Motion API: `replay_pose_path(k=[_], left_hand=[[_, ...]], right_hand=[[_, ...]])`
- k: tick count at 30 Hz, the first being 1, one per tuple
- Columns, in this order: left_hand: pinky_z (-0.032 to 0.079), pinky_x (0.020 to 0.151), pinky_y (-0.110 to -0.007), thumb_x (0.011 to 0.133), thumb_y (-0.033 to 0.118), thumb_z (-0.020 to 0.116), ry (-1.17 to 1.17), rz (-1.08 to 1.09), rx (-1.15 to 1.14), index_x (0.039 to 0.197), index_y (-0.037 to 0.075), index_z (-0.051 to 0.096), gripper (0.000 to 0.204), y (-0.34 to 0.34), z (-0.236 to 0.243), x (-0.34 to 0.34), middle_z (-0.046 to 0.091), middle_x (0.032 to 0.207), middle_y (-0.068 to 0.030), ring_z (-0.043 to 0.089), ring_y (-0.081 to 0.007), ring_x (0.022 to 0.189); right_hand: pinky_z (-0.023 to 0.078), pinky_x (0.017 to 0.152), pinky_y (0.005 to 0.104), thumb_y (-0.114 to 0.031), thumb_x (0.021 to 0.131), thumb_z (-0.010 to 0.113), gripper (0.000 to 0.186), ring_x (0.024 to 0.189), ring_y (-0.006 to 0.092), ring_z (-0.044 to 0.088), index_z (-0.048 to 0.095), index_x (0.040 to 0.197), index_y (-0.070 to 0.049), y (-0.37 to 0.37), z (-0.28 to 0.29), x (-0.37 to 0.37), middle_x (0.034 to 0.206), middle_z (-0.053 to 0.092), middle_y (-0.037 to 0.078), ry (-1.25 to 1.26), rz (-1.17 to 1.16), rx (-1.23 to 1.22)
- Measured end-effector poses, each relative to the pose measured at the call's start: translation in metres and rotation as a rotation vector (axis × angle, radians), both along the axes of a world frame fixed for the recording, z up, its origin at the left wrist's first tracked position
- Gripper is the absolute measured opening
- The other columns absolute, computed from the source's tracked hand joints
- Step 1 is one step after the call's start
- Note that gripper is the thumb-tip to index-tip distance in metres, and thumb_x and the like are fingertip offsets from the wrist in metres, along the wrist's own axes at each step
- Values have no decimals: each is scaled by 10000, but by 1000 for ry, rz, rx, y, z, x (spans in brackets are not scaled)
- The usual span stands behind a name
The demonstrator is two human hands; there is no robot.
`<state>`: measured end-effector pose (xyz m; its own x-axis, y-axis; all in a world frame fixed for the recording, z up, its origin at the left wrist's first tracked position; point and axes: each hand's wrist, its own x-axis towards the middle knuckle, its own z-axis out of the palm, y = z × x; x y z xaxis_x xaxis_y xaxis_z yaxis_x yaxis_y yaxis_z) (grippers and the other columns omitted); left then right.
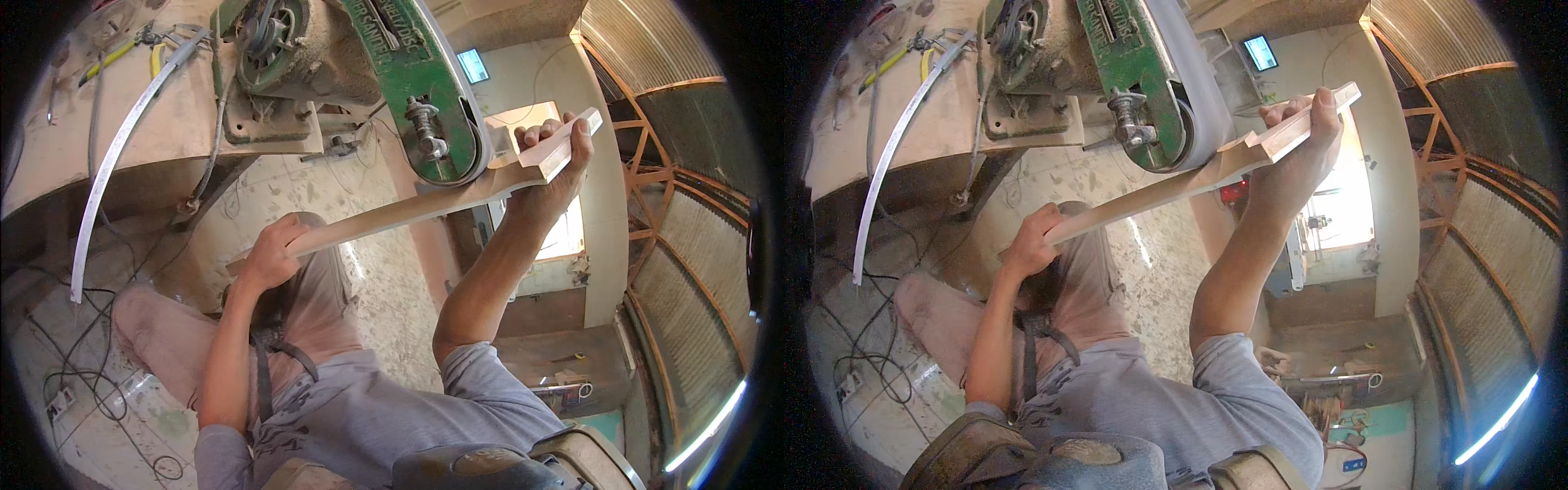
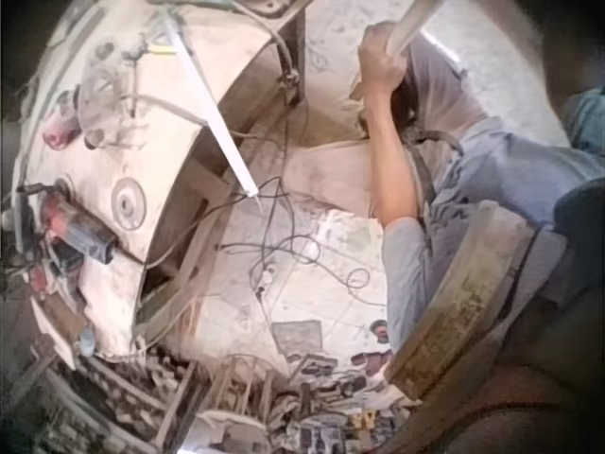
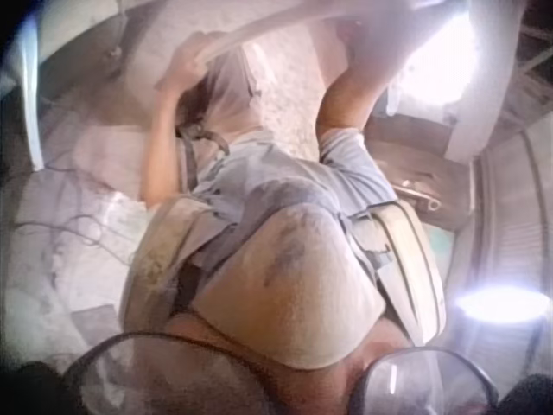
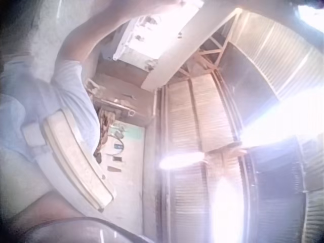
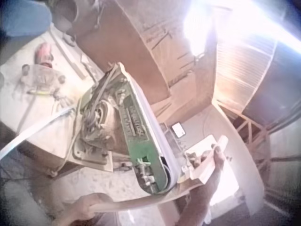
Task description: The person sands a wooden guitar neck using a belt sander, holding the neck with both hands and pressing it against the moving belt. They move the neck back and forth and rotate it to sand the length of the neck and the curved heel area.
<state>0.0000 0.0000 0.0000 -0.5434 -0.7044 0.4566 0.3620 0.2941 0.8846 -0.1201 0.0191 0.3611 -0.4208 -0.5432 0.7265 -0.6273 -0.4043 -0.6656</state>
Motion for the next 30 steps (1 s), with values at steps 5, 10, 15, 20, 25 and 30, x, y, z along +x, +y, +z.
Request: replay_pose_path(k=[5, 10, 15, 20, 25, 30], left_hand=[[490, 717, -393, 594, -16, 659, 51, -36, 36, 1015, -22, 694, 422, -3, 4, 1, 590, 852, -158, 598, -370, 789], [477, 701, -377, 570, 20, 695, 27, -182, 45, 945, -26, 690, 378, -10, -3, -5, 589, 797, -149, 585, -322, 762], [467, 671, -346, 542, 50, 709, 35, -420, 113, 938, -29, 709, 404, -15, -14, -16, 616, 731, -121, 590, -225, 723], [486, 676, -300, 538, 59, 709, -23, -793, 367, 1032, 1, 777, 503, -20, 4, -13, 696, 732, -89, 614, -149, 716], [506, 692, -294, 549, 57, 720, -10, -1072, 471, 1076, 6, 786, 533, -14, -10, -31, 709, 749, -57, 636, -149, 723], [501, 706, -304, 569, 52, 723, -20, -1017, 442, 1074, 13, 779, 510, -2, -10, -33, 728, 807, -53, 640, -169, 749]], right_hand=[[509, 736, 349, -395, 944, 694, 445, 622, 143, 548, 495, 1094, -26, -2, 1, -3, 708, 528, 33, -1, -31, 0], [508, 618, 293, -460, 947, 708, 482, 578, 119, 548, 510, 1020, -27, -7, 0, -7, 665, 537, 28, 44, -205, -76], [518, 524, 257, -564, 955, 675, 589, 594, 116, 599, 526, 912, 4, -4, -2, -8, 659, 553, 54, 172, -410, -121], [625, 720, 307, -655, 912, 654, 894, 902, 257, 713, 355, 1226, 126, 9, -5, -12, 1029, 569, 246, 291, -563, -31], [608, 642, 311, -538, 926, 717, 720, 831, 209, 693, 422, 1070, 103, 3, -15, -1, 949, 580, 209, 405, -668, -193], [586, 603, 308, -437, 926, 764, 625, 883, 196, 686, 488, 1030, 115, 0, -16, -3, 991, 583, 205, 353, -544, -192]])
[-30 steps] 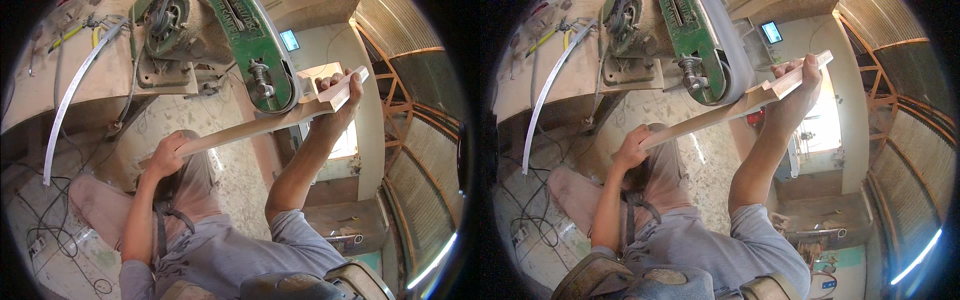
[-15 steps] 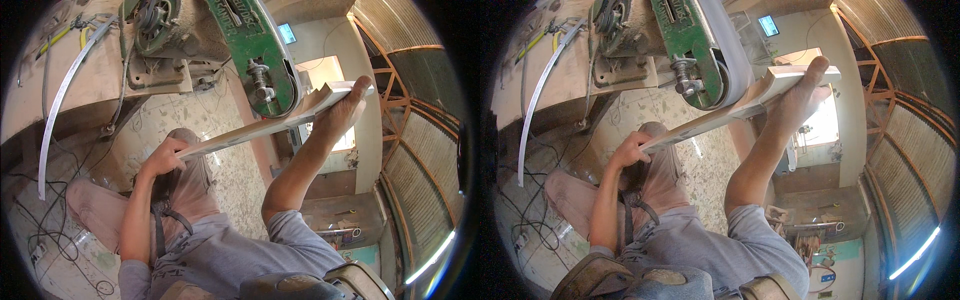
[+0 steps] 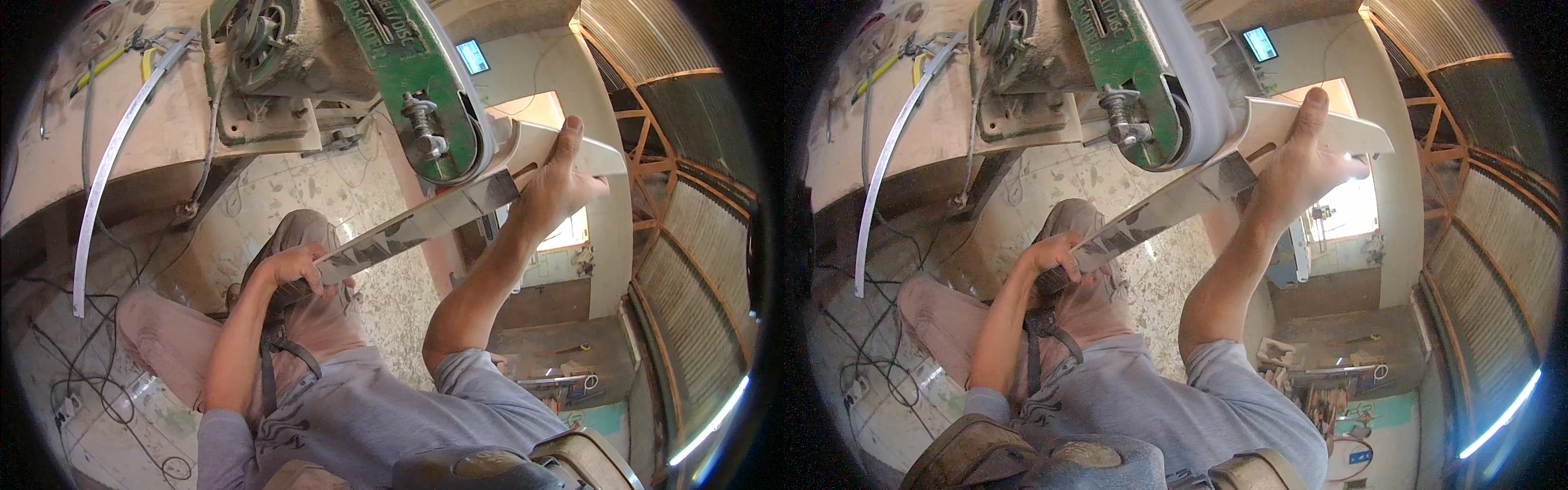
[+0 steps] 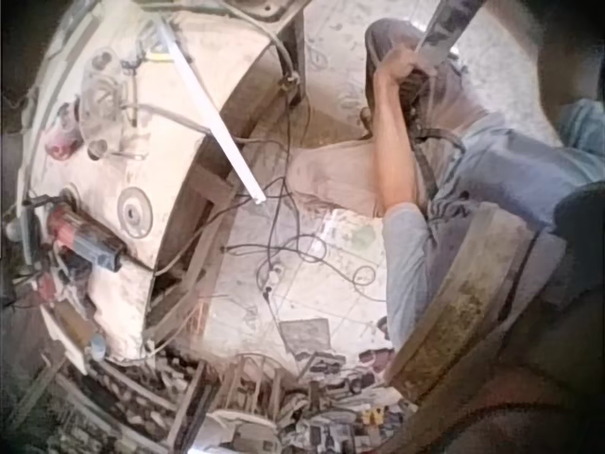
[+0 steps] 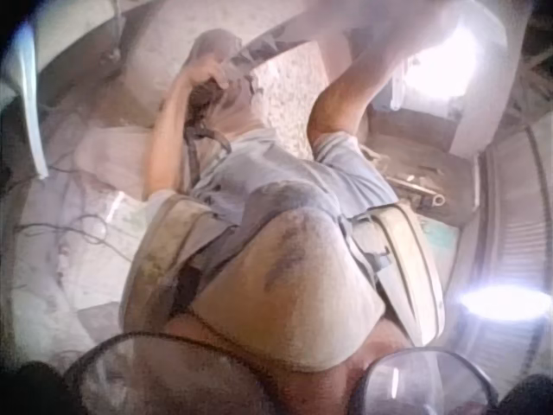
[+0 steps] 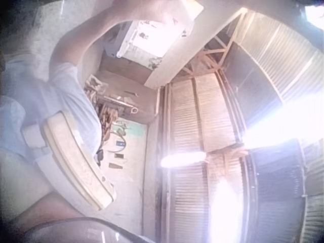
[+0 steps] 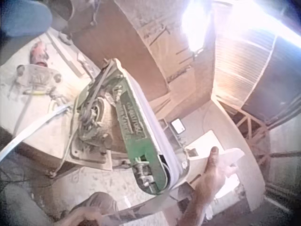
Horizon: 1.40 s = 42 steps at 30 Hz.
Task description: The person sands a wooden guitar neck using a belt sander, holding the neck with both hands and pressing it against the moving belt. They move the neck back and forth and rotate it to sand the length of the neck and the curved heel area.
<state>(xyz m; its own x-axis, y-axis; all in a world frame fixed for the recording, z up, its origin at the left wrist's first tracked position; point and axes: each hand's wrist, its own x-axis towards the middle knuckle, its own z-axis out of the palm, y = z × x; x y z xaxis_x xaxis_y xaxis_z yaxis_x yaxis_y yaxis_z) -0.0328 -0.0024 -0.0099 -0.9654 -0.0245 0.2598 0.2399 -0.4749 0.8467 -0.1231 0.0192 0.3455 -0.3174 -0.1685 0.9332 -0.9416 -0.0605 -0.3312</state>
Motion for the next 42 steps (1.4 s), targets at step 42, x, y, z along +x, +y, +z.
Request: replay_pose_path(k=[42], left_hand=[[513, 715, -474, 644, -2, 556, -26, 1073, -328, 943, -17, 674, 322, 38, 15, 25, 653, 841, -247, 629, -478, 836]], right_hand=[[476, 604, 250, -407, 1004, 501, 532, 734, 156, 584, 531, 1192, 90, -3, 23, 0, 820, 596, 125, -344, 496, 351]])
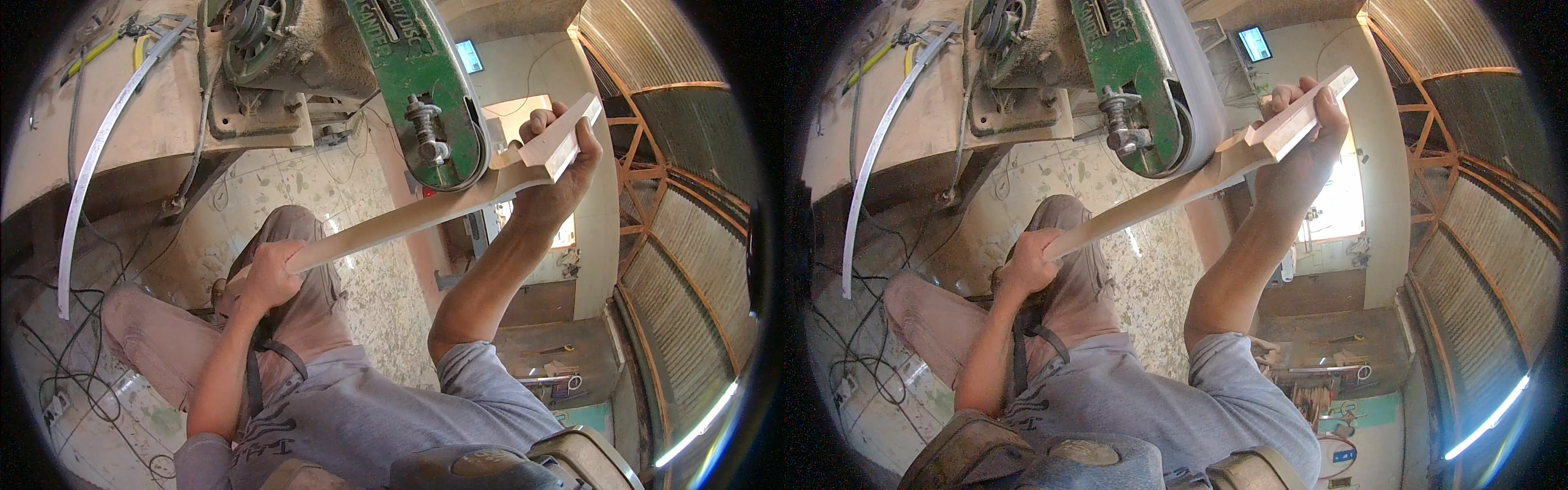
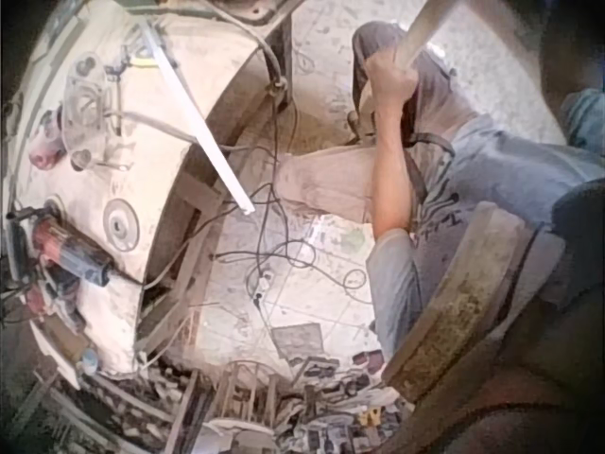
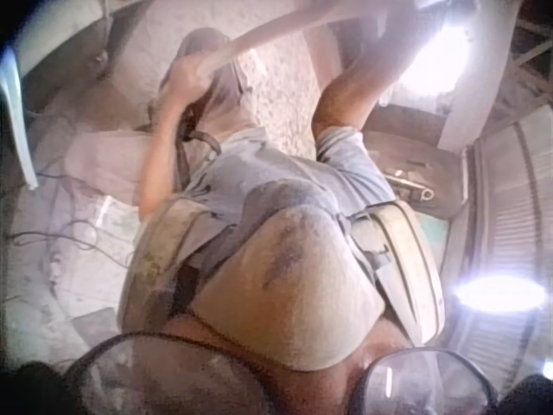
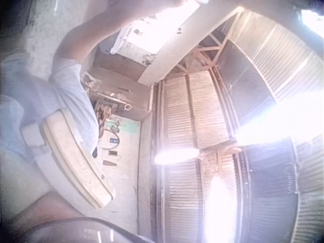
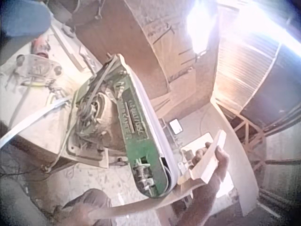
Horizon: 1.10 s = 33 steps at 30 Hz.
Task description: The person sands a wooden guitar neck using a belt sander, holding the neck with both hands and pressing it against the moving belt. They move the neck back and forth and rotate it to sand the length of the neck and the curved heel area.
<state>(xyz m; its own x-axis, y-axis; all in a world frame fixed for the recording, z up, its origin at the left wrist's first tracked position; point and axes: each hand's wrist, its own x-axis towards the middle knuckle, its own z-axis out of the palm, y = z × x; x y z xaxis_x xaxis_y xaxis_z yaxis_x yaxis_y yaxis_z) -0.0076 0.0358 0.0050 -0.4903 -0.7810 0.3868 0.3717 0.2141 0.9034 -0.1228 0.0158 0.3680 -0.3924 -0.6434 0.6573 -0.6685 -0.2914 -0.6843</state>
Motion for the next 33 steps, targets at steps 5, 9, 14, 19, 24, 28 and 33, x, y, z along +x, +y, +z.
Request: replay_pose_path(k=[5, 9, 14, 19, 24, 28, 33], left_hand=[[506, 684, -384, 635, 34, 607, -36, -160, -53, 1004, -20, 700, 384, -14, -12, -1, 658, 803, -227, 645, -391, 728], [483, 647, -382, 630, 51, 589, -44, -329, 40, 990, -5, 711, 384, -19, -2, 3, 590, 732, -236, 619, -322, 653], [520, 682, -316, 621, 55, 601, -32, -598, 129, 1045, -12, 756, 456, -27, 6, 5, 690, 737, -125, 663, -159, 710], [552, 699, -291, 560, 43, 607, 90, -1034, 347, 1073, -37, 766, 543, -26, 0, -4, 744, 815, -108, 701, -179, 750], [534, 644, -303, 543, 54, 654, 66, -1198, 466, 1067, -114, 720, 554, -25, 2, -6, 752, 833, -168, 729, -226, 732], [525, 654, -303, 543, 53, 658, 85, -1195, 418, 1049, -102, 723, 533, -19, -3, -12, 754, 846, -159, 713, -220, 732], [506, 668, -329, 592, 58, 649, -14, -683, 198, 1031, -38, 725, 456, -6, -24, -12, 750, 868, -128, 675, -238, 725]], right_hand=[[492, 680, 280, -425, 908, 670, 496, 812, 166, 591, 521, 1131, -8, 1, 2, -6, 821, 551, 79, -64, 2, -59], [554, 664, 286, -338, 986, 651, 410, 827, 167, 644, 560, 1090, 48, 5, 3, -6, 911, 571, 104, -43, 2, -106], [615, 734, 316, -348, 988, 660, 472, 881, 201, 686, 505, 1151, 67, 7, 2, -15, 948, 579, 121, 50, -177, -179], [628, 705, 309, -298, 943, 752, 522, 843, 208, 693, 457, 1136, 88, 8, -5, -6, 960, 592, 174, 215, -316, -287], [623, 716, 290, -262, 907, 806, 537, 842, 226, 701, 454, 1093, 99, 11, -9, -4, 981, 597, 204, 295, -432, -310], [599, 781, 309, -413, 898, 788, 689, 941, 245, 686, 448, 1199, 106, 13, -7, -4, 1038, 600, 216, 311, -411, -222], [566, 696, 277, -527, 924, 717, 673, 960, 208, 673, 539, 1195, 63, 14, 4, 4, 1024, 613, 171, 215, -365, 8]])
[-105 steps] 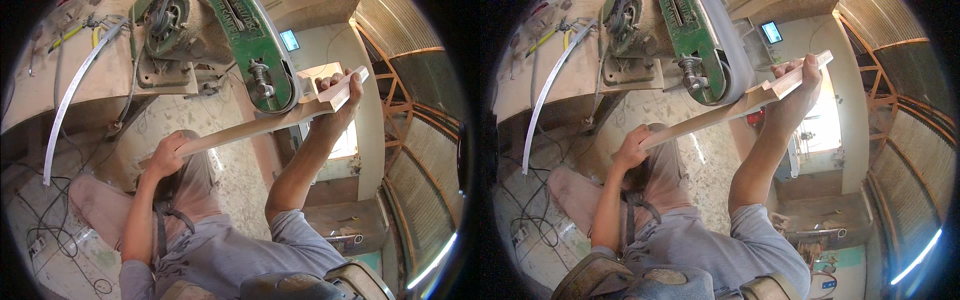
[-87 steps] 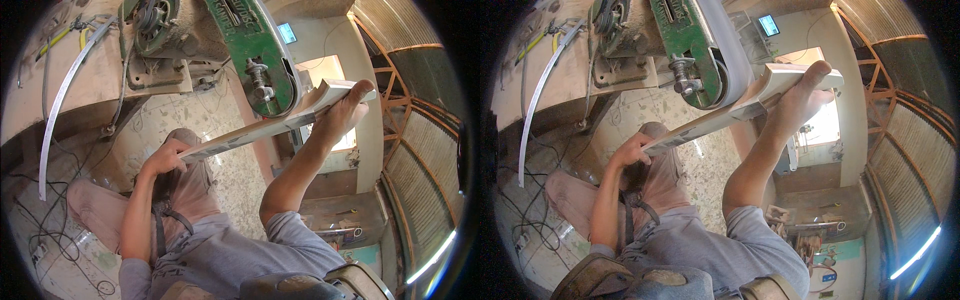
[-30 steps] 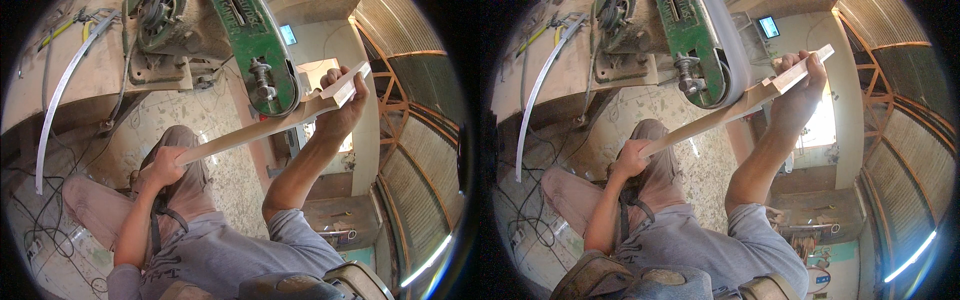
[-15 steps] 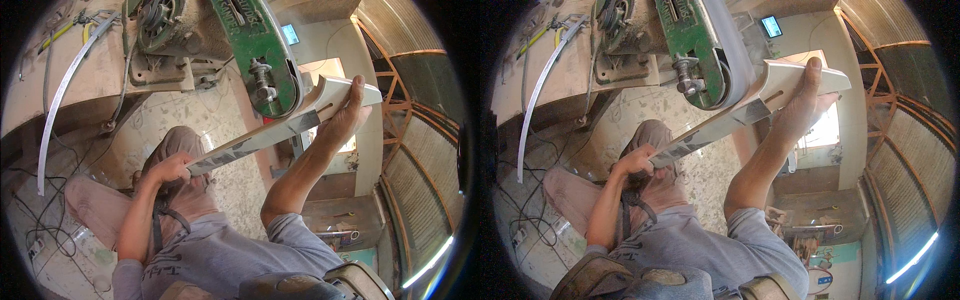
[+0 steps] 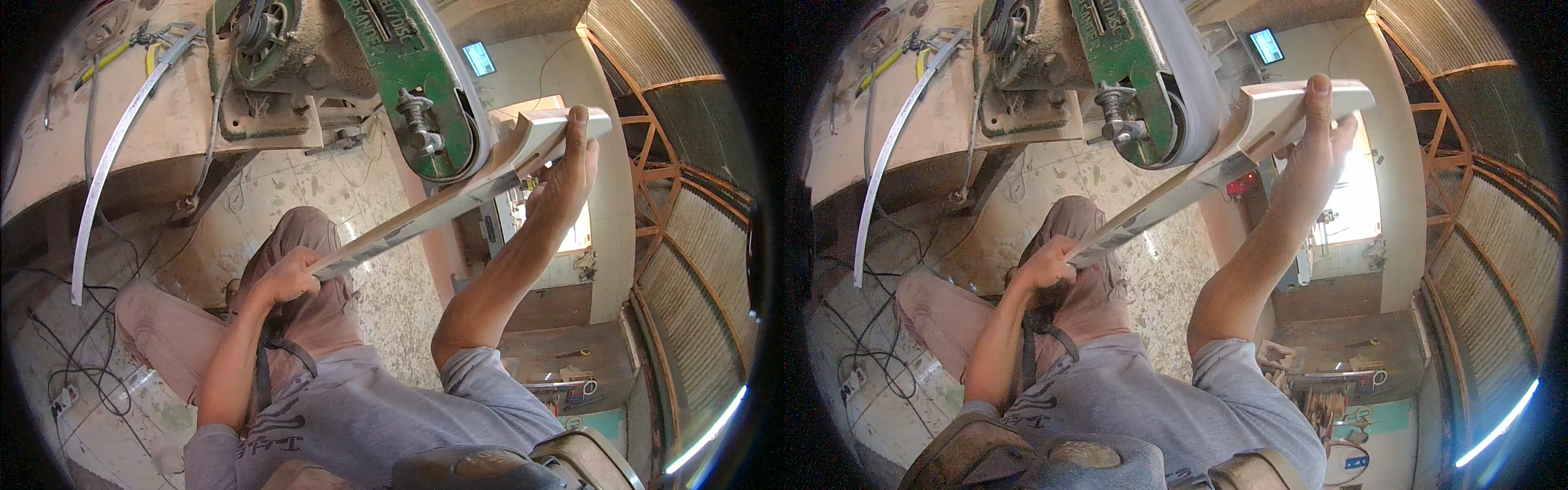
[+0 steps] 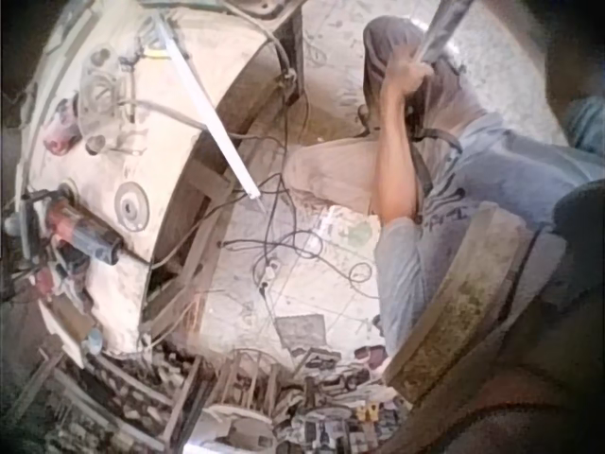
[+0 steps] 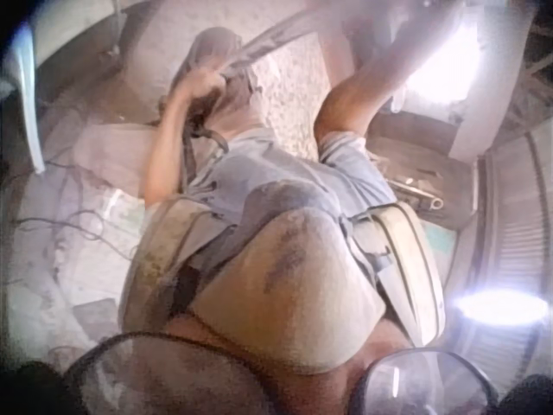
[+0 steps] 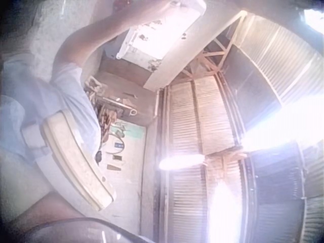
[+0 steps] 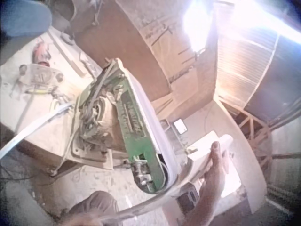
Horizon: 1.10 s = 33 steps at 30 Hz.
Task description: The person sands a wooden guitar neck using a belt sander, holding the neck with both hands and pressing it against the moving belt. They move the neck back and forth and rotate it to sand the length of the neck and the curved heel area.
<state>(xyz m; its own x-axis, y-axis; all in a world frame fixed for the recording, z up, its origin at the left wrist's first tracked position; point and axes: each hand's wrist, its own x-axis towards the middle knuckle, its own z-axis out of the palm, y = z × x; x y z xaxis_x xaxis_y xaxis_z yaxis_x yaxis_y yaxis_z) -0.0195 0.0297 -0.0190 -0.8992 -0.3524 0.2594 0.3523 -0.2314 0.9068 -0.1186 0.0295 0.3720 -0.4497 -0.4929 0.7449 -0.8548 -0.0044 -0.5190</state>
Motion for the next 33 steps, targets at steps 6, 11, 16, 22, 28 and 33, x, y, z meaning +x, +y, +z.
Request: replay_pose_path(k=[6, 11, 16, 22, 28, 33], left_hand=[[499, 682, -440, 683, 36, 615, -107, 598, -189, 921, -12, 660, 248, 12, 30, 24, 671, 814, -204, 641, -430, 788], [506, 714, -499, 698, -17, 595, -163, 970, -271, 930, 12, 624, 235, 32, 35, 36, 647, 858, -207, 628, -455, 848], [492, 739, -494, 687, -46, 589, -264, 1166, -301, 934, -3, 606, 251, 54, 47, 39, 613, 863, -208, 608, -448, 848], [477, 788, -509, 675, -63, 556, -265, 1200, -343, 963, -11, 599, 295, 57, 42, 34, 612, 879, -220, 592, -467, 879], [476, 779, -501, 651, -61, 575, -204, 1161, -330, 945, -15, 601, 299, 53, 41, 29, 609, 865, -218, 595, -454, 859], [493, 763, -507, 662, -53, 568, -180, 1077, -292, 956, -9, 613, 301, 50, 38, 24, 633, 881, -226, 608, -467, 865]], right_hand=[[558, 672, 282, -494, 970, 611, 711, 900, 184, 648, 568, 1340, 112, -2, 9, -14, 1018, 610, 174, -122, 216, 96], [598, 755, 293, -385, 963, 564, 680, 861, 182, 656, 497, 1408, 126, -5, 7, -9, 1022, 613, 220, -259, 501, 107], [603, 708, 288, -340, 910, 594, 823, 792, 185, 638, 324, 1464, 206, -7, 9, -34, 922, 594, 196, -408, 818, 189], [591, 661, 256, -373, 884, 609, 884, 782, 178, 636, 299, 1460, 221, -14, 6, -38, 872, 578, 169, -428, 853, 173], [587, 636, 249, -458, 877, 566, 881, 743, 152, 647, 378, 1438, 194, -10, 5, -27, 849, 588, 132, -284, 693, 210], [589, 627, 246, -522, 861, 538, 861, 703, 135, 647, 485, 1381, 163, -12, 0, -17, 818, 607, 116, -126, 482, 167]])
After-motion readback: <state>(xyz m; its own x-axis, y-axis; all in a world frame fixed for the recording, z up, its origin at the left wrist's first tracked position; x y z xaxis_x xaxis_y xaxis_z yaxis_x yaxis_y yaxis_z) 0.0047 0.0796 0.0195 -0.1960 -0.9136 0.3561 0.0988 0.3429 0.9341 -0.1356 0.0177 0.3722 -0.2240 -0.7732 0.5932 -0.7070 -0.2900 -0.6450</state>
